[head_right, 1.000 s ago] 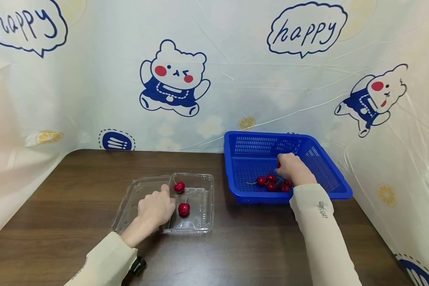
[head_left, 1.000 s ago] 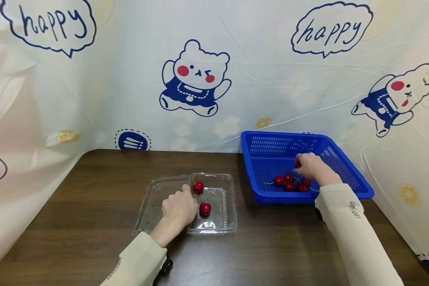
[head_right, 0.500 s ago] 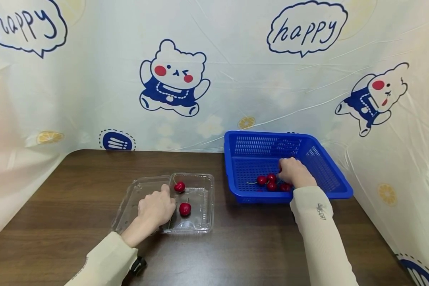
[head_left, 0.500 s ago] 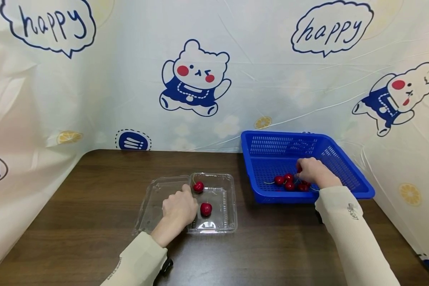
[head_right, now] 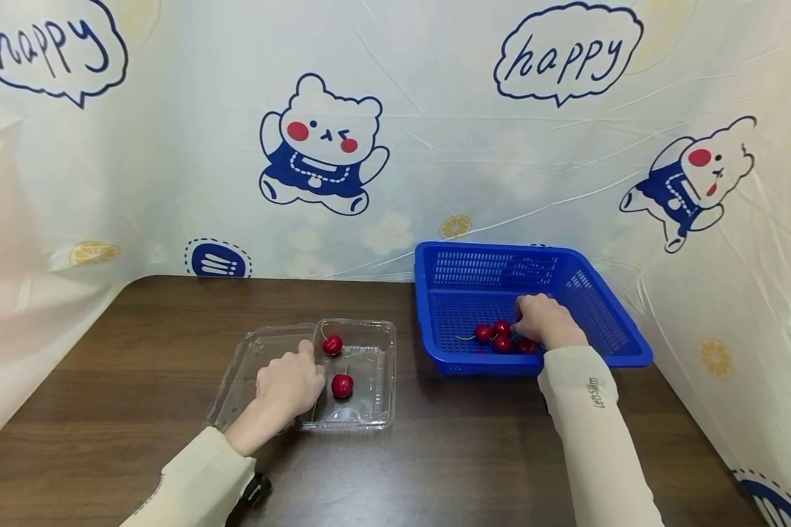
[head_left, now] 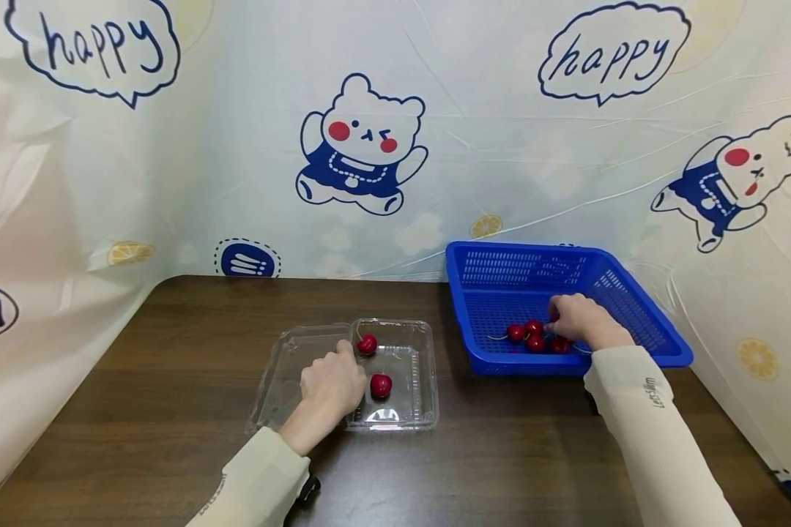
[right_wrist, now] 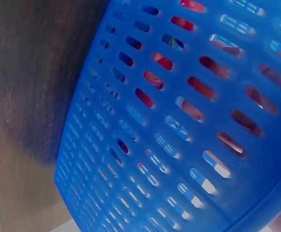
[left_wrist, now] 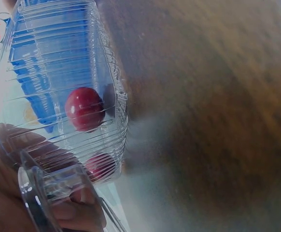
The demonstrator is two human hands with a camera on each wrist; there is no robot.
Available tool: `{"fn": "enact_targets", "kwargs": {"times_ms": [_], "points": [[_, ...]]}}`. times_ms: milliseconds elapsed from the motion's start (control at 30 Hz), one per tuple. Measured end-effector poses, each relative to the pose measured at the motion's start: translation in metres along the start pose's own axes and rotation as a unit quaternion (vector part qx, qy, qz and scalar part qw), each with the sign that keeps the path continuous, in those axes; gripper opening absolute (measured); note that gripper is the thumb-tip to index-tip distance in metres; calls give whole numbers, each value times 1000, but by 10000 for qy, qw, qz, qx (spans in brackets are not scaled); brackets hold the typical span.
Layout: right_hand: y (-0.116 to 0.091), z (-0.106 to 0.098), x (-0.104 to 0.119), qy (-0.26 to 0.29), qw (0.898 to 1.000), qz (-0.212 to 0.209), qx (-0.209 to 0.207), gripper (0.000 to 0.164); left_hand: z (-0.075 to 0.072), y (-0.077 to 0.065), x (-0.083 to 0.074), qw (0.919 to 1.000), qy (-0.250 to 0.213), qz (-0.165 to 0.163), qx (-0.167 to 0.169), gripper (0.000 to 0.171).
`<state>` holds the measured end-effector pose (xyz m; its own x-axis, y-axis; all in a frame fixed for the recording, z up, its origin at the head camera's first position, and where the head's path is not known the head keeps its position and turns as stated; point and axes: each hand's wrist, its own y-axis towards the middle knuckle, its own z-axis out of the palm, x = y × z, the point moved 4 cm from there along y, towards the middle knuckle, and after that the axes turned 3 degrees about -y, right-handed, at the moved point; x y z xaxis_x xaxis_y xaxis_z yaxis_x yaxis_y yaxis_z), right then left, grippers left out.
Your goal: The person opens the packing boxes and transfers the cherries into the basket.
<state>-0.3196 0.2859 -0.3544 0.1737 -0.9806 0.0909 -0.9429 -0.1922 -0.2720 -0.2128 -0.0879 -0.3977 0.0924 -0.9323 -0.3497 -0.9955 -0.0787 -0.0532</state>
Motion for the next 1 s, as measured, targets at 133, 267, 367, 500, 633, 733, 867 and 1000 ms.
{"fn": "enact_targets", "kwargs": {"times_ms": [133, 267, 367, 500, 633, 733, 867, 1000], "points": [[-1, -1, -1, 61, 10000, 57, 42, 47, -1, -1, -1, 10000, 1, 15, 35, 22], [-1, -3, -1, 94, 9999, 53, -10, 47, -1, -1, -1, 10000, 17, 18, 31, 22], [-1, -4, -1, 94, 9999, 50, -54, 46, -1, -1, -1, 10000, 28, 15, 33, 22], [-1, -4, -1, 61, 9999, 41, -87, 45, -1, -1, -1, 10000, 32, 0, 22, 22], [-1, -4, 0, 37, 10000, 9, -82, 46, 0, 0, -1, 10000, 31, -9, 26, 22], [-2, -8, 3, -3, 9999, -42, -154, 44, 0, -1, -1, 10000, 25, -11, 27, 22], [-3, -18, 12, -153, 9988, -253, -384, 39, 0, -1, 0, 10000, 20, 0, -3, 22], [-5, -28, 26, -168, 9961, -547, -665, 37, 0, -1, 0, 10000, 21, 16, -50, 22]]}}
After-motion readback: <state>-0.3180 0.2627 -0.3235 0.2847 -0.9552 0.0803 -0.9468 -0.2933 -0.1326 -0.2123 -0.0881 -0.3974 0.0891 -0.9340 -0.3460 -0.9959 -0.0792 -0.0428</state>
